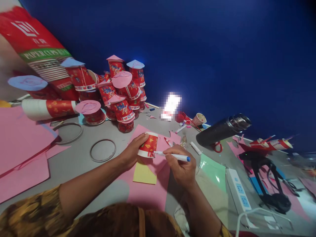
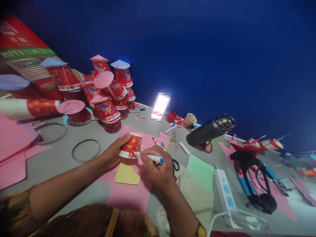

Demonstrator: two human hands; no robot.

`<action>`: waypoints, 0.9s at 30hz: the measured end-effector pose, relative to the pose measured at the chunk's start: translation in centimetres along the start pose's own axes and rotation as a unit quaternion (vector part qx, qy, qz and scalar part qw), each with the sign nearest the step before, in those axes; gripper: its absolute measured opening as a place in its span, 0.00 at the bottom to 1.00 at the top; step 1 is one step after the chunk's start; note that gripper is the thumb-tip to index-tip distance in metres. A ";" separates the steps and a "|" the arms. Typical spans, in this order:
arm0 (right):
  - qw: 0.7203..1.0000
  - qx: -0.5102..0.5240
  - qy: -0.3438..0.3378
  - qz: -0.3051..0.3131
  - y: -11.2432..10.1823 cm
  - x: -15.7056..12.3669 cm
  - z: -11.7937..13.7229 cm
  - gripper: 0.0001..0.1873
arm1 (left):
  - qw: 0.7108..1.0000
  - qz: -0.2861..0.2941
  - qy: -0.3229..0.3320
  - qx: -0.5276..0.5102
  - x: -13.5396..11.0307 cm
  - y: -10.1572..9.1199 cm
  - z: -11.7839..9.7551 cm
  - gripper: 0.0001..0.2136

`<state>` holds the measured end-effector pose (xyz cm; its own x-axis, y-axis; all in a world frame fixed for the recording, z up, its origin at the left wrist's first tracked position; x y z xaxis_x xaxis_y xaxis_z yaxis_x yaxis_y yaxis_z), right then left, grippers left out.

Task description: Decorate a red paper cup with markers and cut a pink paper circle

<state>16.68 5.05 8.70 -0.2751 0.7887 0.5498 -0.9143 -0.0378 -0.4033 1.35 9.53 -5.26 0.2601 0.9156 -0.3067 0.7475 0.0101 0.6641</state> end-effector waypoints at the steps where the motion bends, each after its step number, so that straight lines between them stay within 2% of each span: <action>1: 1.000 -0.003 0.009 -0.004 -0.1 0.0 -0.1 0.06 | 1.000 0.000 0.009 0.006 0.0 0.0 -0.1 0.21; 4: 0.999 -0.013 0.032 -0.013 -0.1 -0.2 -0.6 0.05 | 0.999 -0.003 0.025 0.025 -0.1 0.0 -0.5 0.22; 8: 1.000 -0.026 0.017 -0.006 0.0 -0.5 -0.4 0.05 | 0.998 -0.011 0.035 0.049 0.0 -0.3 -0.7 0.20; 13: 0.999 -0.028 0.008 0.028 0.6 -0.5 -0.4 0.04 | 0.997 -0.012 0.034 0.068 0.2 -0.6 -0.4 0.20; 21: 0.997 -0.011 0.047 0.057 1.4 -0.6 -1.2 0.08 | 0.995 0.008 0.025 0.094 0.1 -0.2 -0.3 0.20; 27: 0.998 -0.031 0.028 0.035 1.3 -0.6 -1.0 0.08 | 0.995 0.015 0.030 0.090 0.0 0.1 -0.4 0.22</action>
<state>15.90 5.12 7.14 -0.3198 0.8185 0.4773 -0.8724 -0.0579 -0.4854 1.22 9.73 -4.90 0.2513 0.9365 -0.2445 0.8390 -0.0848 0.5374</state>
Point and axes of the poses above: each hand's wrist, its own x-axis towards the middle knuckle, its own y-axis out of the palm, z = x × y, the point moved 9 cm from there along x, towards the middle knuckle, and after that the axes turned 5 degrees about z, right-handed, at the moved point
